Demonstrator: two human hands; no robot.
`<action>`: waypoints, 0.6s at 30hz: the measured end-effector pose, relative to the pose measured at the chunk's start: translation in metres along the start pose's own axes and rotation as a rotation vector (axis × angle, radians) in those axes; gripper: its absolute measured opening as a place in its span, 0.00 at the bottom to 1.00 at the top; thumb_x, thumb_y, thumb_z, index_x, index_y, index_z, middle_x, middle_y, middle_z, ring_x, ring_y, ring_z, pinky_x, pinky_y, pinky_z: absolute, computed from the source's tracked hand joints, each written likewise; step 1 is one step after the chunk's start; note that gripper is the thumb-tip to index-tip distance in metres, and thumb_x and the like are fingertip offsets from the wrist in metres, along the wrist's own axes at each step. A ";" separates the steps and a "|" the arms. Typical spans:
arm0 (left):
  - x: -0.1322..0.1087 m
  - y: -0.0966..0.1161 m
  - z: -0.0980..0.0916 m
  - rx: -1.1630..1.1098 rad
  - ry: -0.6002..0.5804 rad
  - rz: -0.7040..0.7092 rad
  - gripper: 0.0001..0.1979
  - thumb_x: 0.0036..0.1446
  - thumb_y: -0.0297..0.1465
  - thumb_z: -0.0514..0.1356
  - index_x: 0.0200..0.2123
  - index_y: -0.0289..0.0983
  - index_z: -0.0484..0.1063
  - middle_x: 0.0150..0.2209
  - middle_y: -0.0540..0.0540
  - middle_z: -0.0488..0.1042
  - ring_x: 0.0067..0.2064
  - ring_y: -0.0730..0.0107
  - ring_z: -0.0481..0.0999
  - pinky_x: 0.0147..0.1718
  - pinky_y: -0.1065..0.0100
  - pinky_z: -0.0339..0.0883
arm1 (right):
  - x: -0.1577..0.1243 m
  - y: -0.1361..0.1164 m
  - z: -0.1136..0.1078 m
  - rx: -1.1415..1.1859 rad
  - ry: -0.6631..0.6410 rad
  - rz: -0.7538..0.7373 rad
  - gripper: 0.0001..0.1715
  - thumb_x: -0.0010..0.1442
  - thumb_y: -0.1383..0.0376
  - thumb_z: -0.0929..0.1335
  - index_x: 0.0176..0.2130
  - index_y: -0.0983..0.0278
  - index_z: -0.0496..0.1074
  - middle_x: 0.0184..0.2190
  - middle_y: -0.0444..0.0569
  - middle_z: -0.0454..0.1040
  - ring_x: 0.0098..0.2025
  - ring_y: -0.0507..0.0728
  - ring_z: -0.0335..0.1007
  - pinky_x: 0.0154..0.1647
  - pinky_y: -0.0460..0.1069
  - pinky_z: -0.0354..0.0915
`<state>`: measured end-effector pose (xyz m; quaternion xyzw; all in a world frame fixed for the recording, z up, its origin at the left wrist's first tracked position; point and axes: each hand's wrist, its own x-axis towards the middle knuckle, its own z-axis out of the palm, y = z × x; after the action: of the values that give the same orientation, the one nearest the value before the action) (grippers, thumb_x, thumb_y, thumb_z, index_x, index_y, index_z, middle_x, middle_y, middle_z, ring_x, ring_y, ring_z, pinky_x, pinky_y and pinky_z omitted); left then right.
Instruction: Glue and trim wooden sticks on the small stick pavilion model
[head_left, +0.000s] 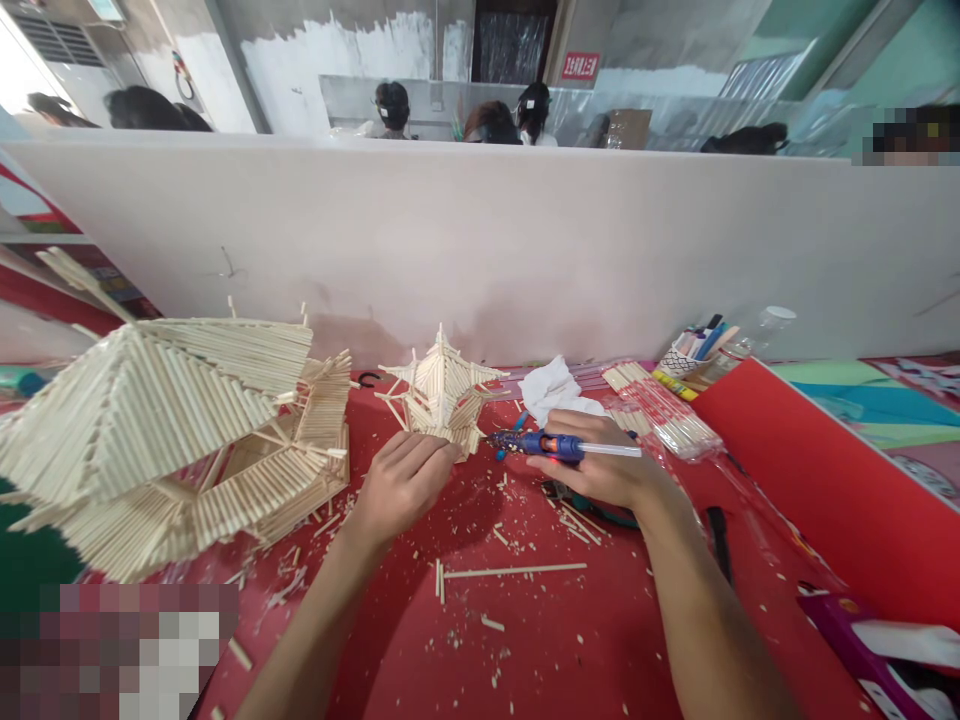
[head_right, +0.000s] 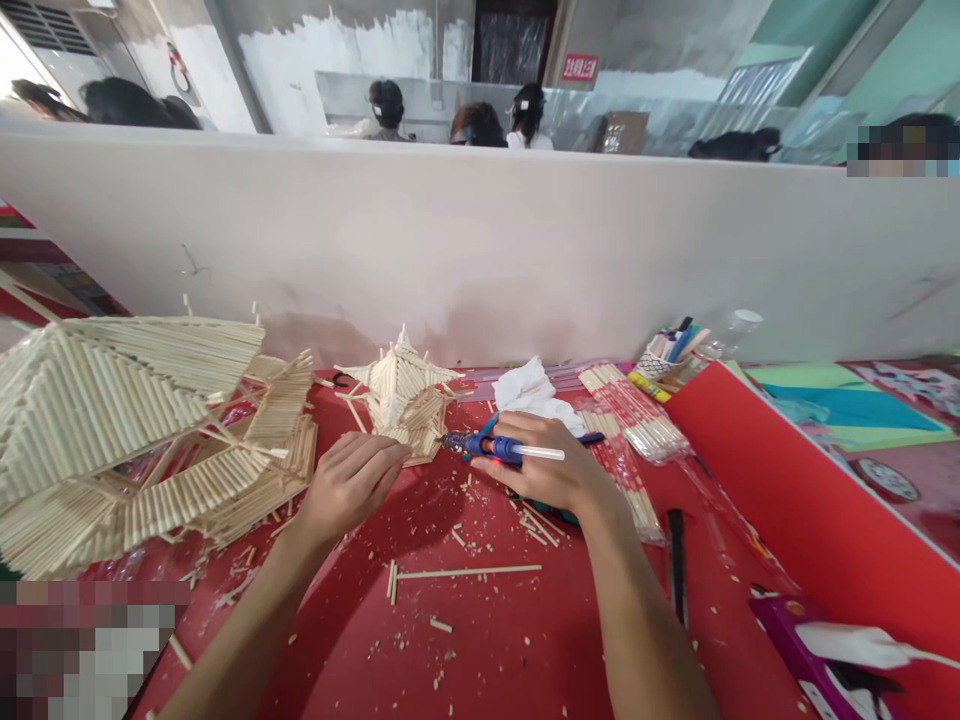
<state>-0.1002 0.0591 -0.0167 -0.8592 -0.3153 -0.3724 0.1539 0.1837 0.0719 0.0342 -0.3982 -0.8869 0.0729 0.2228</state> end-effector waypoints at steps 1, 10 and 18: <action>0.000 0.000 0.000 0.002 0.000 0.000 0.07 0.64 0.21 0.58 0.43 0.37 0.71 0.35 0.47 0.80 0.37 0.67 0.78 0.38 0.65 0.64 | 0.000 0.000 0.000 -0.005 0.004 0.003 0.19 0.68 0.54 0.66 0.29 0.61 0.65 0.28 0.45 0.70 0.31 0.55 0.66 0.32 0.50 0.59; 0.000 -0.001 0.000 -0.004 -0.006 -0.006 0.07 0.64 0.22 0.58 0.43 0.37 0.71 0.35 0.47 0.80 0.37 0.67 0.78 0.37 0.65 0.63 | -0.004 -0.006 -0.012 0.008 -0.016 -0.014 0.18 0.68 0.54 0.66 0.31 0.62 0.68 0.30 0.46 0.70 0.32 0.55 0.66 0.32 0.49 0.59; 0.000 0.000 -0.001 -0.005 -0.002 -0.002 0.06 0.64 0.22 0.59 0.43 0.36 0.71 0.35 0.47 0.80 0.37 0.67 0.78 0.38 0.65 0.64 | -0.002 -0.011 -0.009 -0.078 -0.103 -0.063 0.16 0.69 0.55 0.66 0.35 0.62 0.73 0.32 0.47 0.72 0.33 0.55 0.68 0.34 0.49 0.60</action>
<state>-0.1004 0.0585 -0.0156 -0.8596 -0.3155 -0.3725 0.1509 0.1816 0.0627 0.0448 -0.3744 -0.9113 0.0516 0.1633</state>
